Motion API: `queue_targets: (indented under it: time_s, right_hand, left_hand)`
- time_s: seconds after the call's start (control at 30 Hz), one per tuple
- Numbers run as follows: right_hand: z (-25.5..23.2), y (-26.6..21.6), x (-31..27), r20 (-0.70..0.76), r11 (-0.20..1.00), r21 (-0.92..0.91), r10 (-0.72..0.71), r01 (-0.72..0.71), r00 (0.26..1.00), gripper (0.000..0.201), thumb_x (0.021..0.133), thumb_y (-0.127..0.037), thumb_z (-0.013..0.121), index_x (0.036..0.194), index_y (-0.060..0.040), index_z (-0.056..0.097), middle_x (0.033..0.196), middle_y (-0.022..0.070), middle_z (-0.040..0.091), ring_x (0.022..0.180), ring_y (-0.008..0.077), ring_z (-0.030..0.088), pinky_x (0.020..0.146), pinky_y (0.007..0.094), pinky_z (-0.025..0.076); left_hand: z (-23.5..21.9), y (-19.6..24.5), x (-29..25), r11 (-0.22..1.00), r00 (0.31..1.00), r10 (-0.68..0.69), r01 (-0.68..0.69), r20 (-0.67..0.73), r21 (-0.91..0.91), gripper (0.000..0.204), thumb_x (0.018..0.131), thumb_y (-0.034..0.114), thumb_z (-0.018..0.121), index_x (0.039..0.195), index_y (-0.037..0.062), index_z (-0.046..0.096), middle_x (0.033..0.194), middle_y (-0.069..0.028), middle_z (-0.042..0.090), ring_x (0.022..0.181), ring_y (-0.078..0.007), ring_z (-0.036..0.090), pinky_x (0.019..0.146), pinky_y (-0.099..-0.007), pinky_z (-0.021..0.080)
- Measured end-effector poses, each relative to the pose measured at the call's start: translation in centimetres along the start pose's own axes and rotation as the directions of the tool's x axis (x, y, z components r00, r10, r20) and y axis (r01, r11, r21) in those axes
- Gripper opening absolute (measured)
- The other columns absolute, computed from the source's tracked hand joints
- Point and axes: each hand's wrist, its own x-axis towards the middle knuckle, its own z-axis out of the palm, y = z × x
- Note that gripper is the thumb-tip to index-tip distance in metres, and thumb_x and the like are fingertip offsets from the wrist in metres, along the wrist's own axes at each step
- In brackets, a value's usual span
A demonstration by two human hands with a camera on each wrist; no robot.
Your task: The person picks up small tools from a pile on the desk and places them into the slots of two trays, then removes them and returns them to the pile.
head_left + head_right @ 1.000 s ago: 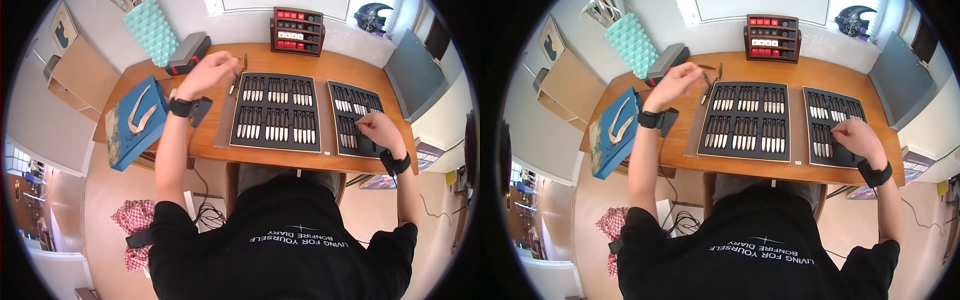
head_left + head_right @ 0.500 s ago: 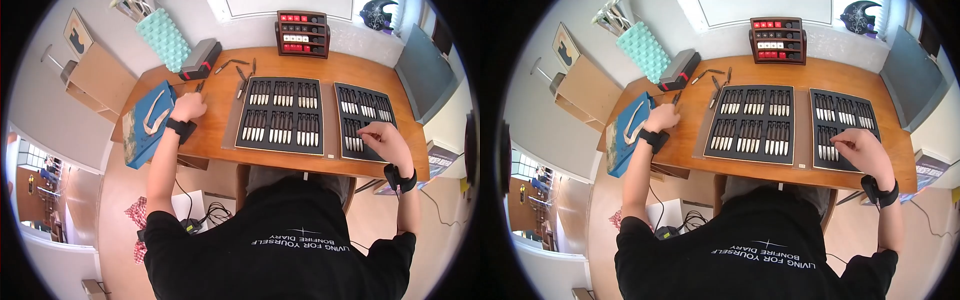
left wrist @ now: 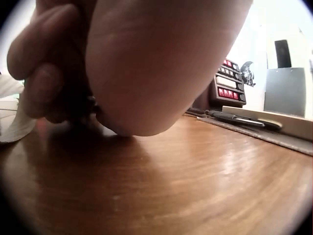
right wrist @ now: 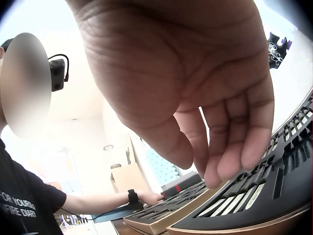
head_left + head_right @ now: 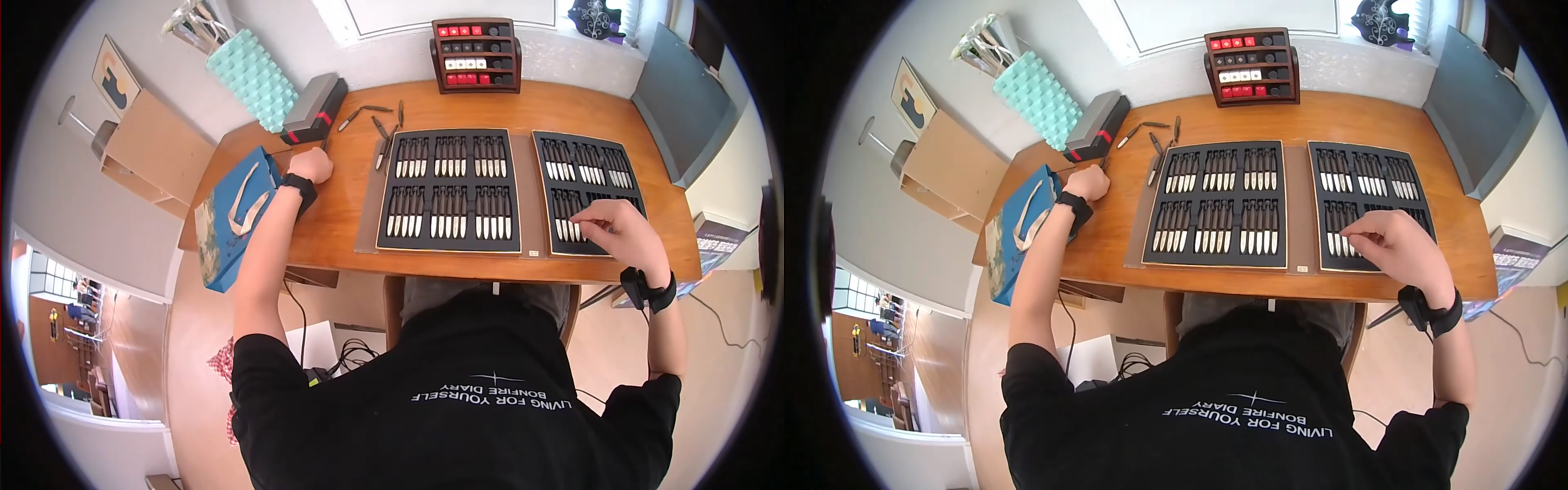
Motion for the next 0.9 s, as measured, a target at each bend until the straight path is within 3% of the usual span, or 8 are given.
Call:
queue_targets:
  time_s: [0.23,0.3,0.33,0.4,0.5,0.73,0.77,0.9]
  right_hand:
    - [0.1,-1.2,0.6,-0.009,0.998,-0.042,-0.040,0.039,0.999,0.015,0.085,-0.006,0.060,0.096,0.0005,0.069,0.078,0.0124,0.066,0.065,0.0189,0.061,0.061,0.0290,0.048]
    - [0.3,-1.4,1.3,-0.027,0.999,-0.017,-0.043,0.042,0.999,0.016,0.085,-0.006,0.060,0.097,0.0009,0.068,0.078,0.0125,0.066,0.065,0.0185,0.061,0.062,0.0286,0.048]
    - [0.6,-1.5,1.7,-0.045,0.999,0.010,-0.048,0.048,0.998,0.017,0.085,-0.007,0.060,0.099,0.0013,0.068,0.078,0.0126,0.066,0.066,0.0181,0.061,0.063,0.0283,0.048]
    - [1.4,-1.6,3.1,-0.050,0.997,0.059,-0.039,0.042,0.998,0.019,0.087,-0.009,0.060,0.102,0.0023,0.066,0.080,0.0109,0.067,0.069,0.0140,0.061,0.064,0.0271,0.048]
    - [2.5,-3.7,5.3,-0.066,0.931,0.360,-0.033,0.055,0.997,0.024,0.093,-0.015,0.059,0.109,0.0016,0.065,0.082,0.0025,0.066,0.070,0.0065,0.057,0.063,0.0222,0.048]
    - [6.0,-5.3,8.8,-0.108,0.676,0.736,0.091,0.017,0.990,0.028,0.093,-0.021,0.061,0.109,0.0018,0.061,0.087,0.0028,0.065,0.072,0.0071,0.060,0.062,0.0204,0.050]
    - [6.8,-5.1,9.5,-0.137,0.614,0.787,0.098,0.048,0.986,0.020,0.093,-0.017,0.060,0.104,0.0009,0.061,0.088,0.0035,0.065,0.073,0.0075,0.061,0.064,0.0207,0.051]
    - [6.3,-4.2,9.6,-0.262,0.527,0.830,0.080,0.182,0.962,0.014,0.094,-0.010,0.058,0.103,0.0001,0.060,0.090,0.0056,0.066,0.077,0.0088,0.063,0.066,0.0213,0.051]
  left_hand:
    - [-1.1,0.1,-2.7,0.933,0.966,0.235,-0.256,-0.110,-0.254,0.041,0.093,0.029,0.040,0.102,-0.0064,0.057,0.097,-0.0248,0.065,0.088,-0.0399,0.063,0.082,-0.0443,0.047]
    - [-1.6,0.9,-3.4,0.615,0.930,0.346,-0.324,-0.123,-0.719,0.033,0.098,0.031,0.039,0.089,0.0006,0.049,0.072,-0.0056,0.054,0.057,-0.0199,0.052,0.056,-0.0330,0.044]
    - [-1.6,1.5,-3.7,0.609,0.928,0.352,-0.325,-0.121,-0.723,0.033,0.098,0.031,0.039,0.089,0.0006,0.049,0.072,-0.0056,0.054,0.057,-0.0199,0.052,0.056,-0.0330,0.044]
    - [-5.6,6.0,-8.6,-0.025,0.795,0.576,-0.217,-0.191,-0.976,0.033,0.102,0.031,0.034,0.077,0.0103,0.036,0.060,0.0055,0.030,0.048,-0.0039,0.027,0.042,-0.0209,0.021]
    - [-7.2,11.3,-11.6,-0.226,0.687,0.655,-0.220,-0.315,-0.949,0.036,0.103,0.036,0.033,0.077,0.0114,0.036,0.058,0.0056,0.030,0.045,-0.0044,0.025,0.039,-0.0201,0.019]
    - [-5.9,19.0,-11.7,-0.286,0.601,0.662,-0.350,-0.448,-0.892,0.029,0.103,0.033,0.038,0.087,0.0090,0.042,0.066,0.0061,0.035,0.049,-0.0035,0.030,0.042,-0.0198,0.025]
    - [-5.5,19.8,-12.0,-0.198,0.526,0.675,-0.546,-0.517,-0.814,0.025,0.103,0.031,0.040,0.100,0.0070,0.047,0.068,0.0063,0.036,0.053,-0.0036,0.032,0.046,-0.0197,0.029]
    - [-5.5,19.6,-11.0,-0.248,0.588,0.729,-0.249,-0.349,-0.936,0.030,0.102,0.033,0.042,0.088,0.0072,0.048,0.067,0.0055,0.039,0.055,-0.0051,0.036,0.049,-0.0211,0.032]
